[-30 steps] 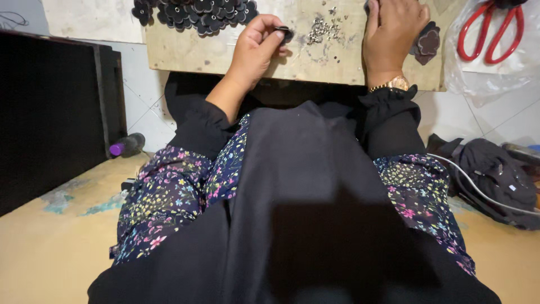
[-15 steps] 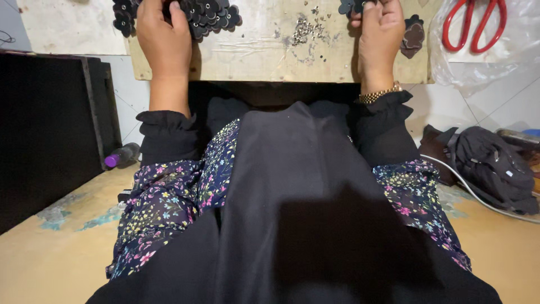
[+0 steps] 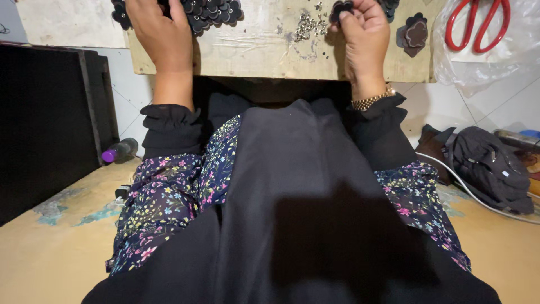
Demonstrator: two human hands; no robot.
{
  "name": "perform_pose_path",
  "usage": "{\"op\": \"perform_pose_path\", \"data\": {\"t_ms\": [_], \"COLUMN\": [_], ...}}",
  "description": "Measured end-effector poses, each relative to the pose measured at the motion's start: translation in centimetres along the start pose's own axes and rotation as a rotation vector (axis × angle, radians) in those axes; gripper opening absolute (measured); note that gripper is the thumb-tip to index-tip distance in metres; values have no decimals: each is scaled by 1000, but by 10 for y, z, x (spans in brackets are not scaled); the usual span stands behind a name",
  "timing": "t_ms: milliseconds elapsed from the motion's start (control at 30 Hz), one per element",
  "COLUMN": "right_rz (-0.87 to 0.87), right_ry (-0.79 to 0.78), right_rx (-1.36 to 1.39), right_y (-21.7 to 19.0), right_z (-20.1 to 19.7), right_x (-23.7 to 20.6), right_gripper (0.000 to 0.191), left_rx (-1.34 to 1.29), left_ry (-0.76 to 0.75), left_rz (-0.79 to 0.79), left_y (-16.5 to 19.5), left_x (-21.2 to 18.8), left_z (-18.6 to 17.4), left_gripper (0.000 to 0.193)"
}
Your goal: The person sits at a low workbench assembling black flower-shaped fabric pieces with small metal eyelets. They pick up a flower piece, insert a metal eyelet through its center hole, press it into place by hand, and set the finished piece on a growing pile, occasionally handling loose eyelets from the board.
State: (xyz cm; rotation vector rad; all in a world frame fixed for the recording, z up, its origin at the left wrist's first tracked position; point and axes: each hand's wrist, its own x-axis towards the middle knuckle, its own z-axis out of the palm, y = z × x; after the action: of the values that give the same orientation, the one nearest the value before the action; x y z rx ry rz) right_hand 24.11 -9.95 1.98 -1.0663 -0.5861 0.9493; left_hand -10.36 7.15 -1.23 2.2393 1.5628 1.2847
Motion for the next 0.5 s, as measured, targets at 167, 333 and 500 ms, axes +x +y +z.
{"op": "perform_pose_path", "data": {"t_ms": [167,333,500], "right_rz": [58,78,134], "right_ry": [-20,-129,-242], "right_rx": [-17,-156,-277], "right_y": [-3,-11,-12], "right_z": [23,41,60], "right_x": [-8,-20,-31], "right_gripper": [15,13,17], "left_rx": [73,-241,-903], "left_ry": [60,23,-657], "left_rz": [79,-15,-150], "left_y": [6,45,115], "left_x": [5,-1,-31], "left_z": [-2,-15,-5], "left_gripper": [35,26,33]}}
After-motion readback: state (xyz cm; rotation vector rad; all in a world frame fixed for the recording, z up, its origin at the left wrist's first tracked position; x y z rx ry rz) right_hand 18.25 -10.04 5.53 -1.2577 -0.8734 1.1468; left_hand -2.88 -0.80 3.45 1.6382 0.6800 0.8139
